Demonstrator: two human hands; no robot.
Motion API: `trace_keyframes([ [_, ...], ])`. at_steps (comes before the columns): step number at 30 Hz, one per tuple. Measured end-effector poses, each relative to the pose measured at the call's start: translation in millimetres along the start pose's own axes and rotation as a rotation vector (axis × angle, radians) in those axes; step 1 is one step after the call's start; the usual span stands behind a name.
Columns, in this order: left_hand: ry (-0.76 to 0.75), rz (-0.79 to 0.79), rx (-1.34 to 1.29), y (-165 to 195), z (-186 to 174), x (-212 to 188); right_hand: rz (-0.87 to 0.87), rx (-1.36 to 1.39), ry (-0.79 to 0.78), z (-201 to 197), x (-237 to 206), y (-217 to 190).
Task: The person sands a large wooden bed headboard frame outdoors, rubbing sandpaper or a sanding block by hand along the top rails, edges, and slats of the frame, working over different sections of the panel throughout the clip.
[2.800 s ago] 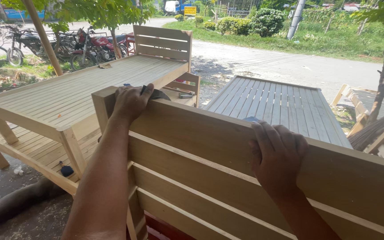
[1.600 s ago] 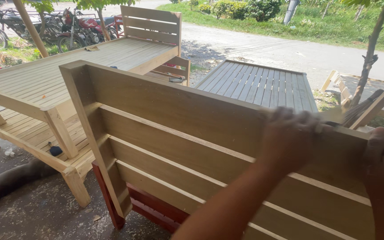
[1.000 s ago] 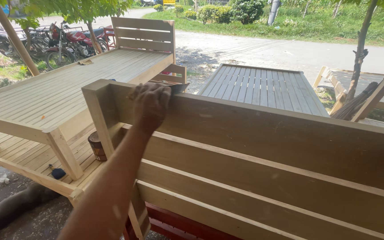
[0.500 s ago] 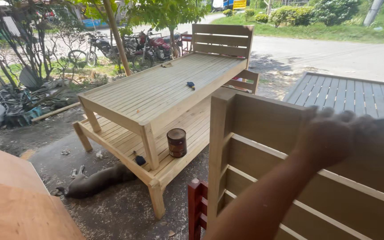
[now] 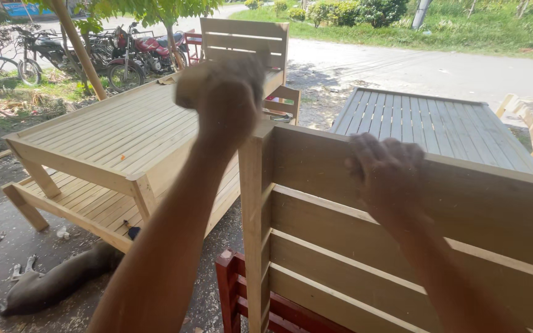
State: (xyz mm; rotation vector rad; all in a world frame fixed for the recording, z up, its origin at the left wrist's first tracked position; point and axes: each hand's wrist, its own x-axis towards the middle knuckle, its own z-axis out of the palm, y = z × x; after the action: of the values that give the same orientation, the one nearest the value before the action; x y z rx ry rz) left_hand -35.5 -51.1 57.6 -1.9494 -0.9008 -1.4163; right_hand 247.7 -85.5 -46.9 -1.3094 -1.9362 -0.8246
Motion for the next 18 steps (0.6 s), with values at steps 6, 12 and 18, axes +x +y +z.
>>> trace_keyframes([
  [6, -0.959, -0.625, -0.132, -40, 96, -28, -0.087, -0.03, 0.047, 27, 43, -53],
  [12, -0.71, -0.282, -0.134, -30, 56, -40, -0.096, 0.014, 0.101, 29, 48, -59],
  [18, -1.026, -0.575, -0.099, -5, 57, -13, -0.035, -0.04, 0.096, 29, 47, -62],
])
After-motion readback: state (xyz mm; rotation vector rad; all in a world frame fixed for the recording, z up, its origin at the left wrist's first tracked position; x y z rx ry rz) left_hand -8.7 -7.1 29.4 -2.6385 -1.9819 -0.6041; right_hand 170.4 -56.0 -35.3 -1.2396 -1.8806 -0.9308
